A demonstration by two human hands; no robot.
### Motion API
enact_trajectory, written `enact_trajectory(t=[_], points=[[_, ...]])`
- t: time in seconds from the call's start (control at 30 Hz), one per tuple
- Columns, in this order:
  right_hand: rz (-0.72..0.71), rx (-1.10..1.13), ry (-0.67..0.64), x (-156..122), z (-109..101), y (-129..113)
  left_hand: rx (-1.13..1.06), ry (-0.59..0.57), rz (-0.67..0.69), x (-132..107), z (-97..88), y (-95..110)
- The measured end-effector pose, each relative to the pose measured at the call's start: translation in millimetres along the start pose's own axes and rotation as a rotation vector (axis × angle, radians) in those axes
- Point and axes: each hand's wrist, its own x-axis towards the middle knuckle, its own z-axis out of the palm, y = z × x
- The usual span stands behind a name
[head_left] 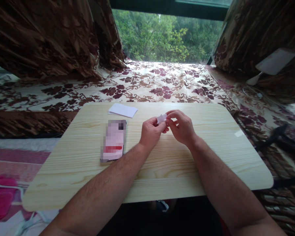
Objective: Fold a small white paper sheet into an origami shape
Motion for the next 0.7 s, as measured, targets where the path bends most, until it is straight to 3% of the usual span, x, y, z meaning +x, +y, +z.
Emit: enact_trajectory(t=[0.23, 0.7], points=[[0.124, 0.173, 0.058, -0.7, 3.8, -1.9, 0.012, 0.074, -0.007, -0.5, 2.0, 3.6], [0.374, 0.402, 0.031, -1.0, 9.1, -0.3, -0.009, 0.067, 0.029, 0.9, 0.6, -0.9]])
